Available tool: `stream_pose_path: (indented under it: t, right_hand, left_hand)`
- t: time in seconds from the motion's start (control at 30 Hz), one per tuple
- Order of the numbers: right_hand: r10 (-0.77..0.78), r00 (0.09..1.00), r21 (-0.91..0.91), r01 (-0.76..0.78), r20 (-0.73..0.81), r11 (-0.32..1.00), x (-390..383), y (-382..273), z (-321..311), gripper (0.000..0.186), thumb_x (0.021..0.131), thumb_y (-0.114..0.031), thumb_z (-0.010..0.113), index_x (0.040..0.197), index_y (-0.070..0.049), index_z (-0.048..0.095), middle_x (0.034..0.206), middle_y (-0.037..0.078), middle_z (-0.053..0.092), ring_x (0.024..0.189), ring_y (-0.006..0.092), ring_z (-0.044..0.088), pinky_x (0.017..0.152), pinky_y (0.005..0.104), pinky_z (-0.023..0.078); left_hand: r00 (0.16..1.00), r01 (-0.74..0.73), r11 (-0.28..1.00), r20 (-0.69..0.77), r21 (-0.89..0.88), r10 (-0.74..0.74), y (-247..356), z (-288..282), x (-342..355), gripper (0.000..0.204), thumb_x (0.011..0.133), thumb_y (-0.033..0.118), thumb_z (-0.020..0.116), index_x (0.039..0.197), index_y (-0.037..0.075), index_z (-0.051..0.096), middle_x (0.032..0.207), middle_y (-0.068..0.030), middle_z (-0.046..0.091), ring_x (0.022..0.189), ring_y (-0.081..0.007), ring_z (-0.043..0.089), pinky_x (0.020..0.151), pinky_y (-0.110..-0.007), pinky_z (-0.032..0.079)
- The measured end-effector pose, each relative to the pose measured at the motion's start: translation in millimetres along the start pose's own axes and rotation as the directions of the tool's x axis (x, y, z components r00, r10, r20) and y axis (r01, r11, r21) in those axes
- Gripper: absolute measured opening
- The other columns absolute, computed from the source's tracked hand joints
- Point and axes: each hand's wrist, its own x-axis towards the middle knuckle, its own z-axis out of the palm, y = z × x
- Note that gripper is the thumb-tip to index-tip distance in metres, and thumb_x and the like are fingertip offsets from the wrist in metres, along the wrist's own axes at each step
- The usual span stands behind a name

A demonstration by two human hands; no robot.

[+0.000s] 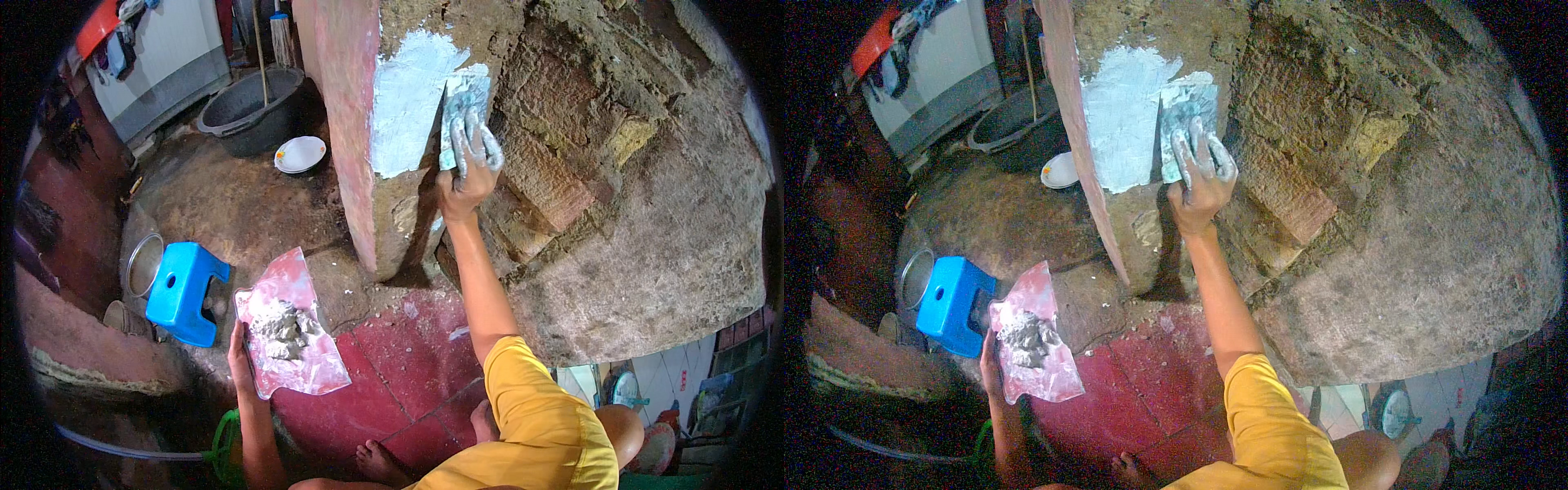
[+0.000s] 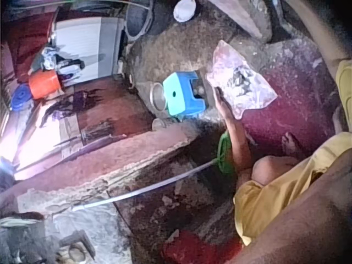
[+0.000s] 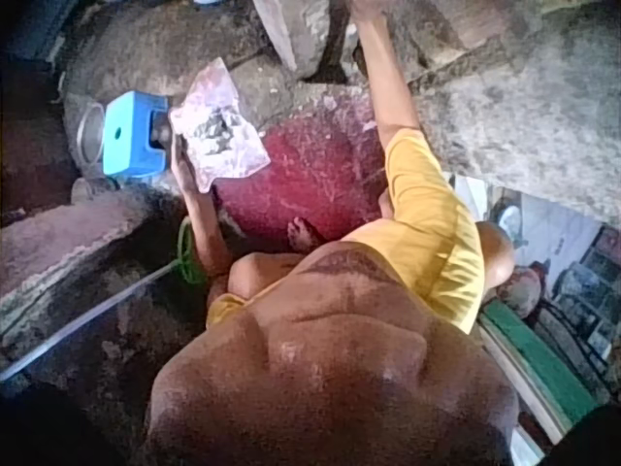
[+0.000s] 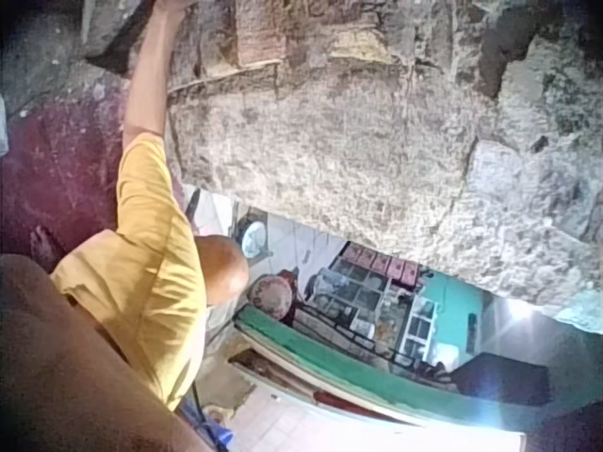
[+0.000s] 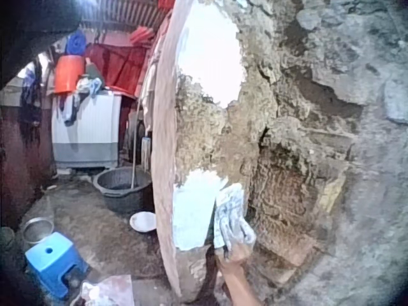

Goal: The person applies plaster to a damaged wall using a putty knife, taking material from a plastic-covered board held in their other hand.

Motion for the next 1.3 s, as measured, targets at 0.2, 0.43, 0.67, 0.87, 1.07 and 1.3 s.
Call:
stream_pose_path:
  t: [0.2,0.43,0.67,0.87,1.07,1.3]
  right_hand:
    - [-0.011,0.996,-0.096,0.019,0.089,0.995,-22.7,2.7,-11.2,0.043,0.081,-0.040,0.039,0.098,-0.006,0.061,0.106,0.014,0.055,0.096,0.0285,0.051,0.085,0.0363,0.033]
    - [0.030,0.999,-0.059,-0.029,0.011,0.998,-23.9,-7.5,-34.0,0.059,0.081,-0.051,0.037,0.096,0.001,0.060,0.103,0.017,0.056,0.099,0.0287,0.051,0.084,0.0388,0.035]
    - [-0.016,1.000,-0.101,0.018,0.016,0.995,2.6,-14.8,-6.1,0.044,0.082,-0.041,0.040,0.098,-0.007,0.061,0.107,0.010,0.055,0.097,0.0264,0.050,0.084,0.0374,0.034]
    - [0.014,0.990,-0.130,0.004,0.138,0.992,-44.2,-10.0,-17.6,0.039,0.080,-0.036,0.042,0.097,-0.006,0.061,0.106,0.011,0.056,0.097,0.0258,0.050,0.084,0.0373,0.034]
    - [-0.019,0.999,-0.098,0.014,-0.049,0.995,-20.9,-14.6,-30.2,0.057,0.084,-0.050,0.033,0.094,0.000,0.061,0.101,0.020,0.055,0.094,0.0310,0.054,0.085,0.0383,0.036]
    - [-0.032,0.998,-0.138,0.038,0.050,0.990,-7.3,-22.4,-3.4,0.031,0.070,-0.017,0.047,0.095,-0.007,0.062,0.105,0.011,0.056,0.099,0.0274,0.048,0.085,0.0372,0.033]
  left_hand:
    - [1.000,0.013,1.000,-0.004,-0.022,-0.013,0.3,7.0,-0.4,0.034,0.086,0.025,0.041,0.107,-0.001,0.048,0.101,-0.0114,0.055,0.085,-0.0201,0.056,0.076,-0.032,0.045]
    - [0.999,0.013,0.999,0.050,-0.029,-0.011,3.1,14.1,-4.8,0.034,0.086,0.024,0.040,0.108,-0.002,0.047,0.102,-0.0113,0.054,0.087,-0.0194,0.056,0.077,-0.031,0.045]
    - [1.000,0.009,0.998,-0.001,-0.061,-0.009,3.8,-0.2,-1.6,0.034,0.086,0.022,0.040,0.109,-0.002,0.046,0.103,-0.0114,0.054,0.088,-0.0195,0.055,0.078,-0.032,0.045]
    - [0.999,0.040,0.996,0.029,-0.083,-0.038,6.0,3.8,-3.9,0.034,0.086,0.023,0.040,0.109,-0.001,0.047,0.103,-0.0109,0.054,0.089,-0.0194,0.055,0.078,-0.032,0.044]
    - [0.999,0.035,0.998,0.016,-0.052,-0.034,4.3,8.7,-5.6,0.034,0.086,0.024,0.041,0.109,-0.001,0.047,0.102,-0.0106,0.054,0.088,-0.0192,0.056,0.077,-0.031,0.045]
    - [1.000,0.024,0.999,0.021,-0.036,-0.023,2.4,1.4,0.5,0.035,0.086,0.024,0.041,0.108,-0.001,0.047,0.102,-0.0107,0.055,0.087,-0.0188,0.055,0.077,-0.031,0.045]
